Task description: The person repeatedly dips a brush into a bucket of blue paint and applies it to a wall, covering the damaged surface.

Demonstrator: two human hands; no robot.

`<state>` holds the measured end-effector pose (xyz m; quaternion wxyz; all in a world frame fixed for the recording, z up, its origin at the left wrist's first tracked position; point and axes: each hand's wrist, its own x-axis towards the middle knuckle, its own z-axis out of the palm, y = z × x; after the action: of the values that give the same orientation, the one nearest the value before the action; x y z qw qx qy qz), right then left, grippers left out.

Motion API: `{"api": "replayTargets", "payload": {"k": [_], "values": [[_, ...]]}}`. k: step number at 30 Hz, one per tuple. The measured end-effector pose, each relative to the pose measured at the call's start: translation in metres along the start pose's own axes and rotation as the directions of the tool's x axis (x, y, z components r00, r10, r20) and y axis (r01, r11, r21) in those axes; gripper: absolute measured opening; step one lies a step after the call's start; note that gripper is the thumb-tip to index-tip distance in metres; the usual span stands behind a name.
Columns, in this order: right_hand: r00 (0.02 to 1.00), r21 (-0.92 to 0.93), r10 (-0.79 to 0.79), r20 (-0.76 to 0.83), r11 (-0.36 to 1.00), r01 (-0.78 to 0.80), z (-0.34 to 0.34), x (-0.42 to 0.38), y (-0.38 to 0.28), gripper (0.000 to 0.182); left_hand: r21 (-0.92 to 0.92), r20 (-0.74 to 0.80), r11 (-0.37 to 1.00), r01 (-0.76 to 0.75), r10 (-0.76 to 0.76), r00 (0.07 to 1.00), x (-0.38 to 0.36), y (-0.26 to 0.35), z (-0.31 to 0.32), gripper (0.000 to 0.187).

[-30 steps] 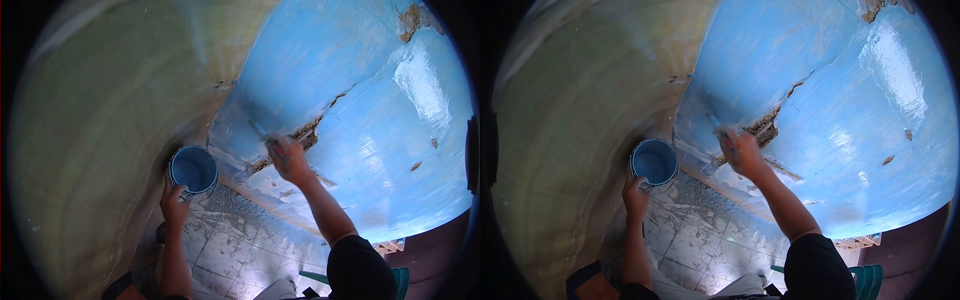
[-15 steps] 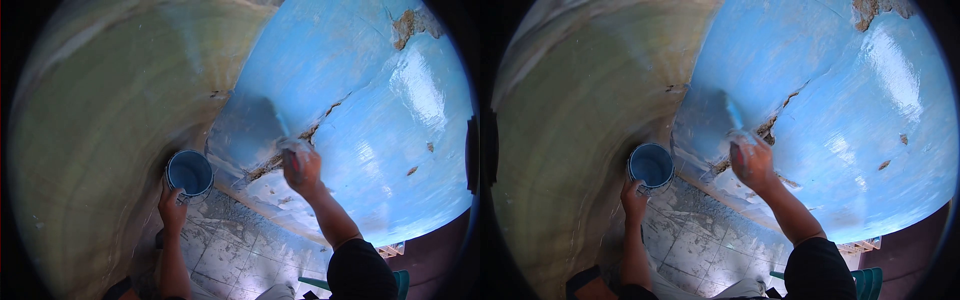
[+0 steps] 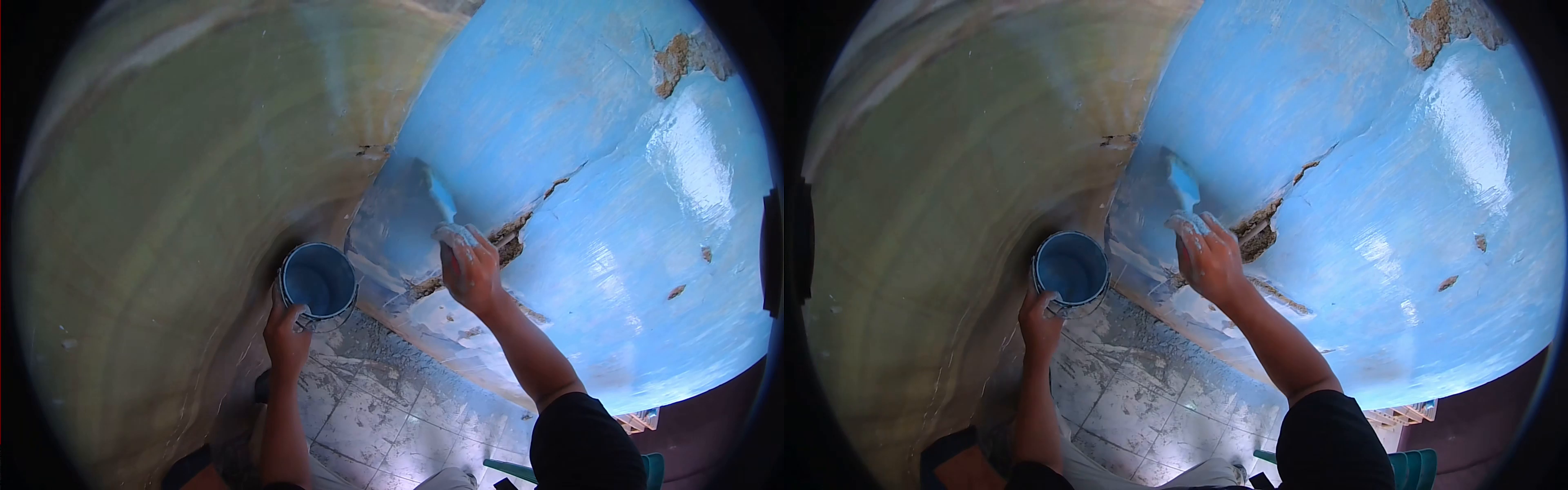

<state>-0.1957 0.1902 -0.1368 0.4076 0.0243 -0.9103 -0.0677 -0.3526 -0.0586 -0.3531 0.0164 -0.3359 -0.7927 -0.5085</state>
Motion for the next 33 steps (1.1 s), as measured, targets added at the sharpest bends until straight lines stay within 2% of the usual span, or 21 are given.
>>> {"api": "replayTargets", "payload": {"k": [1, 2, 3, 4, 6, 7, 9, 10, 12, 13, 15, 16, 18, 19, 21, 24, 26, 28, 30, 32, 33], "values": [[1.000, 0.003, -0.001, -0.003, 1.000, 0.001, 0.006, -0.005, -0.007, 0.018, -0.010, 0.003, 1.000, 0.003, -0.003, 1.000, 0.000, -0.001, 0.001, 0.038], [0.974, 0.121, 0.171, 0.148, 0.974, -0.190, 0.017, -0.014, -0.012, 0.019, -0.020, 0.006, 1.000, 0.007, -0.007, 1.000, -0.001, -0.002, 0.001, 0.039], [0.896, 0.205, 0.313, 0.316, 0.899, -0.386, 0.031, -0.024, -0.017, 0.020, -0.016, 0.004, 1.000, 0.010, -0.010, 1.000, -0.001, -0.002, -0.001, 0.039], [0.896, 0.211, 0.308, 0.319, 0.899, -0.384, 0.050, -0.037, -0.018, 0.020, -0.024, -0.005, 1.000, 0.018, -0.018, 1.000, 0.001, 0.000, -0.002, 0.039], [0.796, 0.281, 0.362, 0.486, 0.797, -0.534, 0.096, -0.071, -0.012, 0.021, -0.026, -0.020, 0.999, 0.034, -0.034, 0.999, 0.002, 0.001, -0.004, 0.040], [0.800, 0.291, 0.347, 0.490, 0.800, -0.525, 0.117, -0.091, -0.003, 0.021, -0.022, -0.012, 0.999, 0.030, -0.030, 0.999, 0.002, 0.000, -0.004, 0.041], [0.859, 0.311, 0.215, 0.464, 0.869, -0.386, 0.151, -0.117, 0.013, 0.020, -0.011, -0.015, 0.999, 0.030, -0.030, 0.999, 0.005, -0.002, -0.005, 0.042], [0.861, 0.317, 0.205, 0.465, 0.870, -0.378, 0.148, -0.108, 0.018, 0.020, -0.002, -0.052, 0.999, -0.034, 0.034, 0.998, 0.006, -0.001, -0.005, 0.042], [0.731, 0.158, 0.369, 0.574, 0.826, -0.541, 0.131, -0.088, 0.033, 0.020, 0.011, -0.072, 0.996, -0.089, 0.090, 0.993, 0.004, -0.003, -0.006, 0.042], [0.724, 0.160, 0.369, 0.583, 0.821, -0.548, 0.117, -0.075, 0.031, 0.020, -0.022, -0.037, 0.999, -0.048, 0.047, 0.998, 0.002, -0.004, -0.007, 0.041], [0.931, 0.219, 0.261, 0.255, 0.922, -0.318, 0.088, -0.040, 0.019, 0.021, -0.049, -0.007, 0.999, -0.004, 0.003, 1.000, -0.001, -0.004, -0.012, 0.040], [0.932, 0.224, 0.256, 0.255, 0.922, -0.315, 0.080, -0.030, 0.010, 0.021, -0.038, -0.005, 0.999, 0.003, -0.003, 1.000, -0.001, -0.002, -0.014, 0.041], [0.989, 0.156, 0.105, 0.106, 0.980, -0.121, 0.069, -0.024, -0.007, 0.021, -0.030, 0.000, 1.000, 0.007, -0.007, 1.000, -0.001, 0.000, -0.015, 0.041], [0.989, 0.154, 0.103, 0.105, 0.981, -0.119, 0.072, -0.028, -0.014, 0.021, -0.031, -0.015, 1.000, 0.006, -0.006, 1.000, -0.001, -0.001, -0.014, 0.041], [0.849, 0.240, 0.397, 0.348, 0.838, -0.490, 0.089, -0.040, -0.024, 0.023, -0.035, -0.031, 0.999, -0.001, 0.000, 1.000, -0.002, -0.003, -0.013, 0.041], [0.835, 0.236, 0.367, 0.410, 0.842, -0.485, 0.154, -0.085, 0.004, 0.022, -0.025, -0.025, 1.000, -0.005, 0.005, 1.000, 0.000, -0.006, -0.012, 0.041], [0.824, 0.214, 0.354, 0.442, 0.851, -0.480, 0.158, -0.086, 0.017, 0.021, 0.011, -0.034, 1.000, -0.005, 0.005, 0.999, 0.001, -0.006, -0.013, 0.042], [0.830, 0.262, 0.467, 0.306, 0.796, -0.545, 0.136, -0.058, 0.029, 0.022, 0.010, -0.044, 1.000, -0.012, 0.012, 0.999, 0.002, -0.004, -0.014, 0.043], [0.850, 0.166, 0.469, 0.239, 0.843, -0.512, 0.084, -0.008, 0.014, 0.024, 0.010, -0.049, 1.000, -0.016, 0.017, 0.999, 0.003, -0.004, -0.014, 0.043], [0.968, 0.096, 0.249, -0.021, 0.964, -0.246, 0.048, 0.023, 0.006, 0.023, -0.020, 0.002, 0.999, 0.050, -0.050, 0.999, 0.003, -0.008, -0.011, 0.041], [0.969, 0.097, 0.247, -0.021, 0.965, -0.244, 0.036, 0.034, 0.001, 0.023, -0.020, 0.000, 0.999, 0.051, -0.051, 0.999, 0.004, -0.008, -0.012, 0.041]]}}
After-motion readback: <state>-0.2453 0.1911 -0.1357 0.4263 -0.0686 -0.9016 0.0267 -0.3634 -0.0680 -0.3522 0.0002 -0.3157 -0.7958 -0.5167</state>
